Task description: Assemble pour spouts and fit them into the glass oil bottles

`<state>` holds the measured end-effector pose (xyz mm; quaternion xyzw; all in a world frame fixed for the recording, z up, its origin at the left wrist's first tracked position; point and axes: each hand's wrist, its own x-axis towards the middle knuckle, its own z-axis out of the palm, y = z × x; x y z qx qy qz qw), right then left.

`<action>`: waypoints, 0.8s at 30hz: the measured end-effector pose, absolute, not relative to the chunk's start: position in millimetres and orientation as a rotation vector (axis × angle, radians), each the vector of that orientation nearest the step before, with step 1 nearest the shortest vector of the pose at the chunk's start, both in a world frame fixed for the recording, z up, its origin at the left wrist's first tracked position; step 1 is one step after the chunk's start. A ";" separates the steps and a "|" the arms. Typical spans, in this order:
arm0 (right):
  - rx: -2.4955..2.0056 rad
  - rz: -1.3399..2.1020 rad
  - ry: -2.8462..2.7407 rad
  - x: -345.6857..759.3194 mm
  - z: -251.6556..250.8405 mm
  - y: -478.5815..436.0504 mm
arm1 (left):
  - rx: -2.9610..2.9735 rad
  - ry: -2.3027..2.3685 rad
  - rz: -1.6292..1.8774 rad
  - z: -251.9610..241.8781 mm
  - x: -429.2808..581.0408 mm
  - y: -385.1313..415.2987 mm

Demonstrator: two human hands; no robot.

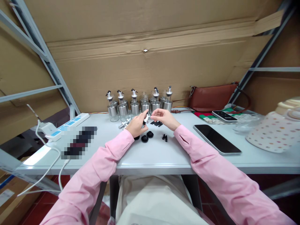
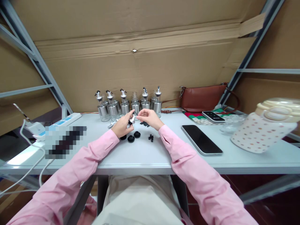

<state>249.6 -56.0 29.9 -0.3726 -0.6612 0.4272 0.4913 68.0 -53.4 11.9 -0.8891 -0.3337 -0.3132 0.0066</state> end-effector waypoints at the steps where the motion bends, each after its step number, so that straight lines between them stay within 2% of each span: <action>1: -0.905 1.031 -1.609 249.8 29.6 -55.5 | -2.783 -1.041 -0.975 12.1 68.2 -53.7; 24: -0.959 1.076 -1.618 247.6 29.2 -56.5 | -2.725 -1.131 -0.880 17.8 71.0 -59.7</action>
